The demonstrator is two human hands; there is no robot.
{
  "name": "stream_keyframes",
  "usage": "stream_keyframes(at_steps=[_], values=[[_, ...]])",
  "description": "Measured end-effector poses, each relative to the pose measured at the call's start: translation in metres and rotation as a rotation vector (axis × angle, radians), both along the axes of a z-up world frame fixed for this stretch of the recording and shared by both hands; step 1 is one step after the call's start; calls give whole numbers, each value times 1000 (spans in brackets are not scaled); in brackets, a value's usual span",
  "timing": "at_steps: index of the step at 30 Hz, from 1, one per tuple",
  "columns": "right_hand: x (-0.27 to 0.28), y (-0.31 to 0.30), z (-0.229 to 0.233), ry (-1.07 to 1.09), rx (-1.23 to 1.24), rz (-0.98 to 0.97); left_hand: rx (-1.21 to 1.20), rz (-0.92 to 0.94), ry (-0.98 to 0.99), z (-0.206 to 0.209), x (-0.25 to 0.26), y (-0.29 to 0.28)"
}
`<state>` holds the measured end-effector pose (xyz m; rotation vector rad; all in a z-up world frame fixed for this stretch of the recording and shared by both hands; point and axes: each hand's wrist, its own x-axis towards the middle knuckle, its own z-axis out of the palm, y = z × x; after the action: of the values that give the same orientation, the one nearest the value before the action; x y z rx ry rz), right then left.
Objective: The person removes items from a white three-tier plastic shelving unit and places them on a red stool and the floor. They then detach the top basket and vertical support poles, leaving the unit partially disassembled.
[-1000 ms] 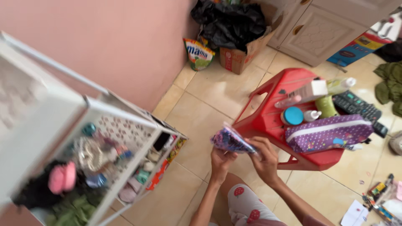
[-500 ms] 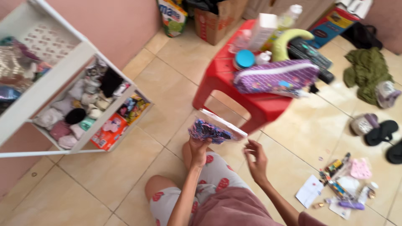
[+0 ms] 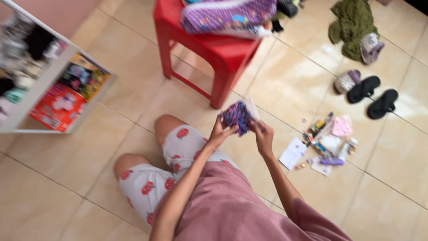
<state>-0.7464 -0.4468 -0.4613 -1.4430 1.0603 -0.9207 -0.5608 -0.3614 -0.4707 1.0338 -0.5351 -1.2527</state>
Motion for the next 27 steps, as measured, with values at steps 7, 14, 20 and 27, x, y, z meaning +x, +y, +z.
stream_keyframes(at_steps=[7, 14, 20, 27], values=[[-41, -96, -97, -146, 384, -184, 150, -152, -123, -43, -34, 9], [-32, -143, -96, 66, 489, -67, 159, -195, -85, -24, -24, 42], [-18, -145, -64, 215, 411, -306, 191, -145, -71, 18, -4, 61], [-30, -146, -71, -49, 520, -426, 236, -7, 5, 41, 18, 78]])
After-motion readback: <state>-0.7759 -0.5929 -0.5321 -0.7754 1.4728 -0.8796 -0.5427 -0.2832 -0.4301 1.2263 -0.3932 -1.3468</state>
